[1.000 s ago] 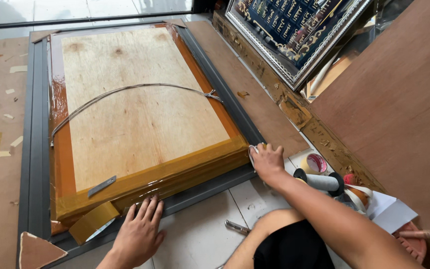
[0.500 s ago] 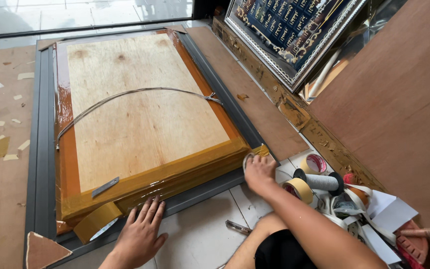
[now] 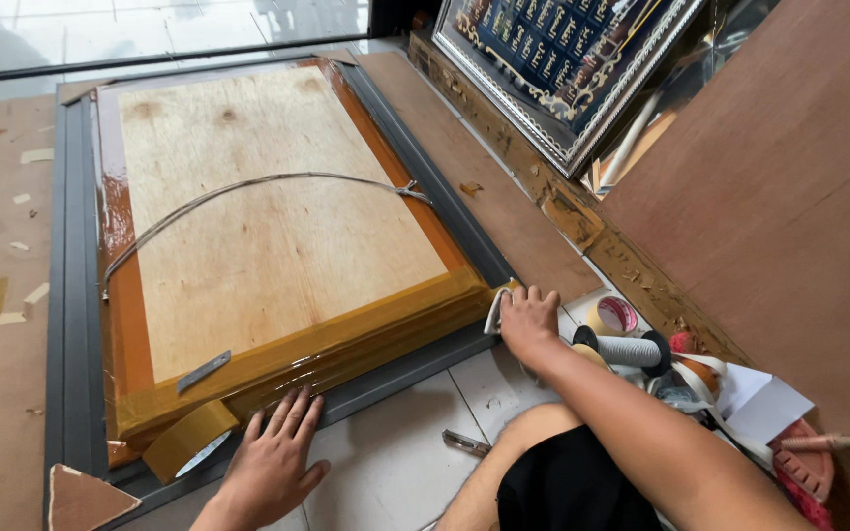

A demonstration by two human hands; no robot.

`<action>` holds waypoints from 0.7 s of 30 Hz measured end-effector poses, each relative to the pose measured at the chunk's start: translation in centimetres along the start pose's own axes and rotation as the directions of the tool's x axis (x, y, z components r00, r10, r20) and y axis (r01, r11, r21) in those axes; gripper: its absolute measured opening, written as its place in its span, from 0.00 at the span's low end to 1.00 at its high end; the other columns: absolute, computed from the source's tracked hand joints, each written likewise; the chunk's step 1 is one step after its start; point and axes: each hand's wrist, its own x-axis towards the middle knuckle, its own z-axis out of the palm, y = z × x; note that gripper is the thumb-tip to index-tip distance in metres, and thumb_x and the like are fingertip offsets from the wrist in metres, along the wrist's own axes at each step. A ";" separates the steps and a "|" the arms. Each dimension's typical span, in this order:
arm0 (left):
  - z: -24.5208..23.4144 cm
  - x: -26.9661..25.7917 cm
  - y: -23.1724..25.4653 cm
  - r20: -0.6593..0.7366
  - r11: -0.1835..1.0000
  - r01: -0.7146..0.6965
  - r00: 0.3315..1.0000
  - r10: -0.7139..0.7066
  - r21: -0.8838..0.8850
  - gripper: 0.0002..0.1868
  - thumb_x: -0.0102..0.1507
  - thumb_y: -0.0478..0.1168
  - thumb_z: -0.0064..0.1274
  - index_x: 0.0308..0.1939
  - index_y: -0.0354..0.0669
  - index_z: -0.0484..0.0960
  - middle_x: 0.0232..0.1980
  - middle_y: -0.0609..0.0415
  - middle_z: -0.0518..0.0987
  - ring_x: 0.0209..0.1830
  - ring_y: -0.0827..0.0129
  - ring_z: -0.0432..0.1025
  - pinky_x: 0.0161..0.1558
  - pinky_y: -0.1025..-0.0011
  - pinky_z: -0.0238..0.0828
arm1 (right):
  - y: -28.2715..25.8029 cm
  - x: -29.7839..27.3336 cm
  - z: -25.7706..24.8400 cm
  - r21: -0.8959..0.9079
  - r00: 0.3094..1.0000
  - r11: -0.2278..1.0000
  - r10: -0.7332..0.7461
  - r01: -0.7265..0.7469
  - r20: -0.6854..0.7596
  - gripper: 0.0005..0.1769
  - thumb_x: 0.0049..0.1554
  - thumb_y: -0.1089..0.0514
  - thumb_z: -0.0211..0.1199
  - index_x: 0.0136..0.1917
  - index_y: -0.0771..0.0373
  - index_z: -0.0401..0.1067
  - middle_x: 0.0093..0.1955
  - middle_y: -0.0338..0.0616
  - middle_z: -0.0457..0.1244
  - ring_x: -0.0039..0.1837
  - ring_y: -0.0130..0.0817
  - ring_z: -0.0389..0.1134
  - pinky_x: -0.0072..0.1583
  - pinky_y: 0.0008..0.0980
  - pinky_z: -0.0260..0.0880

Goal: The person applies adhesive tape along the edges of a wooden backing board inside a frame, using a hand-held tool to cut and smooth the tape.

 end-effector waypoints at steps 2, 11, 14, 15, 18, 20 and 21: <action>1.5 -0.2 0.0 -0.016 1.000 -0.004 1.000 0.004 0.015 0.61 0.66 0.78 0.55 0.90 0.50 0.48 0.95 0.48 0.47 0.93 0.53 0.44 0.77 0.41 0.51 | 0.3 0.6 0.3 0.040 0.998 0.999 0.034 -0.036 0.043 0.26 0.67 0.42 0.54 0.78 0.38 0.66 0.72 0.41 0.65 0.71 0.47 0.65 0.61 0.57 0.60; -1.4 0.6 0.3 0.167 0.999 0.041 0.985 -0.040 -0.004 0.64 0.67 0.79 0.57 0.92 0.54 0.41 0.96 0.51 0.38 0.94 0.55 0.36 0.80 0.42 0.45 | 1.8 -1.5 -2.9 0.188 0.974 0.980 0.015 -0.059 0.224 0.29 0.70 0.46 0.53 0.83 0.33 0.62 0.76 0.46 0.62 0.75 0.53 0.63 0.66 0.59 0.63; -2.8 0.5 0.7 0.365 0.995 0.087 0.929 -0.066 -0.040 0.63 0.71 0.78 0.55 0.93 0.56 0.33 0.97 0.54 0.31 0.96 0.57 0.29 0.85 0.41 0.40 | 1.7 -2.1 -2.3 0.237 0.962 0.962 0.066 -0.132 0.266 0.32 0.72 0.51 0.48 0.87 0.35 0.55 0.79 0.47 0.60 0.77 0.53 0.61 0.67 0.59 0.63; -2.8 0.6 0.8 0.369 0.995 0.090 0.927 -0.070 -0.037 0.64 0.71 0.78 0.55 0.93 0.56 0.33 0.97 0.54 0.31 0.96 0.57 0.28 0.85 0.41 0.40 | 2.0 -1.9 -2.4 0.306 0.933 0.928 0.102 -0.214 0.344 0.39 0.73 0.50 0.49 0.93 0.32 0.46 0.83 0.49 0.55 0.79 0.55 0.58 0.68 0.58 0.63; -0.9 0.5 0.3 0.196 0.999 0.039 0.980 -0.034 -0.017 0.65 0.67 0.77 0.60 0.92 0.51 0.40 0.96 0.49 0.35 0.94 0.53 0.36 0.80 0.38 0.45 | 3.9 -0.1 -3.9 0.514 0.890 0.771 0.147 -0.377 0.432 0.46 0.72 0.48 0.60 0.94 0.22 0.43 0.78 0.47 0.55 0.75 0.52 0.54 0.70 0.54 0.60; -0.3 0.2 0.3 0.194 0.999 0.038 0.980 -0.034 -0.016 0.66 0.66 0.78 0.61 0.92 0.52 0.40 0.96 0.49 0.36 0.95 0.53 0.35 0.80 0.39 0.46 | 4.6 0.7 -3.2 0.543 0.875 0.733 0.147 -0.409 0.462 0.42 0.71 0.51 0.57 0.91 0.18 0.50 0.78 0.43 0.55 0.78 0.51 0.55 0.71 0.56 0.62; -0.1 0.2 0.3 0.188 0.999 0.037 0.982 -0.034 -0.014 0.67 0.65 0.78 0.62 0.91 0.53 0.41 0.96 0.49 0.37 0.95 0.53 0.34 0.80 0.39 0.47 | 5.1 1.2 -3.0 0.569 0.860 0.693 0.147 -0.442 0.489 0.39 0.70 0.53 0.55 0.87 0.15 0.57 0.79 0.38 0.55 0.80 0.51 0.55 0.72 0.58 0.65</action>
